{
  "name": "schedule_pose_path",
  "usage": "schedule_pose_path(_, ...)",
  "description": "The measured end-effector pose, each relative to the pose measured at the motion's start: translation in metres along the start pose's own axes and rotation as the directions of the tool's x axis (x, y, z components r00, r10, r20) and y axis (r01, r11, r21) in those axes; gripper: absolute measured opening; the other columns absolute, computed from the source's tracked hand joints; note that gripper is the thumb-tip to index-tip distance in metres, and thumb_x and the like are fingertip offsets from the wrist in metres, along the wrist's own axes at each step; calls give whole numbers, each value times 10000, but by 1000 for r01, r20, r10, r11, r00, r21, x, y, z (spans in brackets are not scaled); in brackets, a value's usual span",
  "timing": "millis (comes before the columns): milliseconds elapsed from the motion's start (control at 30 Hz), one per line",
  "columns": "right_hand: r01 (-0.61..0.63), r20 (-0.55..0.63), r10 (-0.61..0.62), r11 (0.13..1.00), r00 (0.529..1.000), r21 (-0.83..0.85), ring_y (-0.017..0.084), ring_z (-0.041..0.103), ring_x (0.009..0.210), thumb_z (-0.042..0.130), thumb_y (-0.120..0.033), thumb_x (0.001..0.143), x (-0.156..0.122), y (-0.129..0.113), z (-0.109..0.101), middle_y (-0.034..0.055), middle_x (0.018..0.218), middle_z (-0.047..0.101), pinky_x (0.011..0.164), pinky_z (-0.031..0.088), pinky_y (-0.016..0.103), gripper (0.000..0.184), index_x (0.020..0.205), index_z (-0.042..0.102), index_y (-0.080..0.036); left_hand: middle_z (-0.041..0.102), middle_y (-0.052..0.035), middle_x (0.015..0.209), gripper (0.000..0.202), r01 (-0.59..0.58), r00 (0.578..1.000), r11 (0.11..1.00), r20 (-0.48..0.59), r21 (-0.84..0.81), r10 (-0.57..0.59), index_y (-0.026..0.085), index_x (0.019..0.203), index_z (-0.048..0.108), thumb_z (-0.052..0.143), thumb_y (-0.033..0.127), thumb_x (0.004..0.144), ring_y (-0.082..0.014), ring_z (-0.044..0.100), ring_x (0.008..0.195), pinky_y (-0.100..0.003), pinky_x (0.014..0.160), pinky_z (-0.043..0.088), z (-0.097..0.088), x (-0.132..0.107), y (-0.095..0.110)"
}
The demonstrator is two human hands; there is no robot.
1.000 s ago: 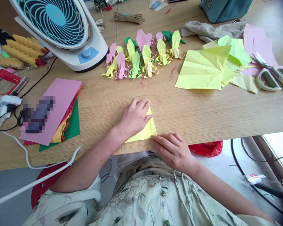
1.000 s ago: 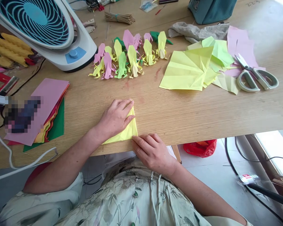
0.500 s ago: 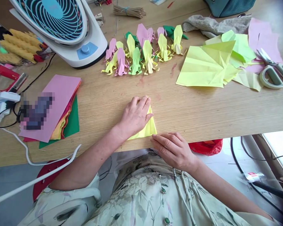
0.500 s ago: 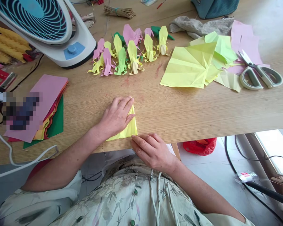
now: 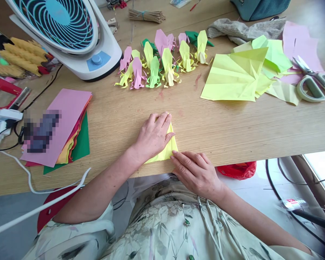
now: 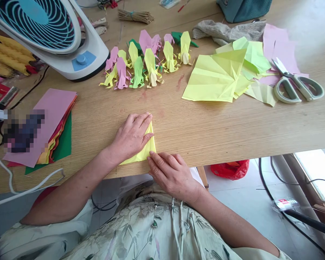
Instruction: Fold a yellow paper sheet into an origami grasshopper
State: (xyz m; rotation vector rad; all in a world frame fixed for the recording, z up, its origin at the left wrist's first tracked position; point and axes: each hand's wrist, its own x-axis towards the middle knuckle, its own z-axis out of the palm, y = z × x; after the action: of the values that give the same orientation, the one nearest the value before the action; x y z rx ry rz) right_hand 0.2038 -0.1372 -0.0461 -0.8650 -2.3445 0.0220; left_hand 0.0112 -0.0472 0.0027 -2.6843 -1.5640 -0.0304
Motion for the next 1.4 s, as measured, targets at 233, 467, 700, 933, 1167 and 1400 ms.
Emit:
schedule_pose_path(233,-7,-13,7,1000,1000,-4,242,602,1083,633,-239,937,0,0,0,150,1281,688,768,471,374,375,1287,624,-104,518,-178,1444,525,-39,998,999,-57,-32,37,73,1419,464,535,335,969,-315,463,1228,-455,1061,437,0,2,-2)
schedule_pose_path(467,-16,-37,15,999,999,-29,228,619,1018,624,-241,948,7,-3,-3,124,1248,714,764,471,364,259,1156,690,-102,496,-214,1439,419,-46,996,999,-70,-4,46,58,1287,557,549,329,967,-327,484,1223,-461,1059,431,1,2,0)
schedule_pose_path(700,-32,-53,30,999,998,-43,217,602,962,596,-226,961,13,-6,-7,102,1196,739,744,429,359,205,1090,717,-124,579,-163,1383,293,-42,998,997,-50,62,45,105,1210,619,565,228,949,-331,500,1263,-513,1092,400,-8,6,5)
schedule_pose_path(933,-39,-95,32,997,995,-72,216,536,863,635,-255,944,10,-7,-6,105,1175,745,687,388,373,243,1100,720,-89,521,-264,1419,385,111,993,993,29,46,-113,-8,1309,516,408,39,943,-293,527,1322,-421,1110,431,8,9,30)
schedule_pose_path(1167,-31,-100,23,996,995,-83,212,515,840,598,-266,970,8,-6,-5,84,1195,744,668,385,373,259,1125,718,-97,467,-250,1454,436,146,986,984,-69,-106,-153,19,1389,414,449,161,978,-304,432,1398,-443,1173,373,13,0,31)
schedule_pose_path(1400,-39,-77,32,995,997,-88,221,497,840,609,-275,962,7,-7,-6,71,1197,742,687,383,389,231,1089,720,-118,567,-163,1228,360,112,980,988,-153,-107,-128,100,1208,524,622,309,933,-298,544,1168,-444,1046,454,17,25,6)
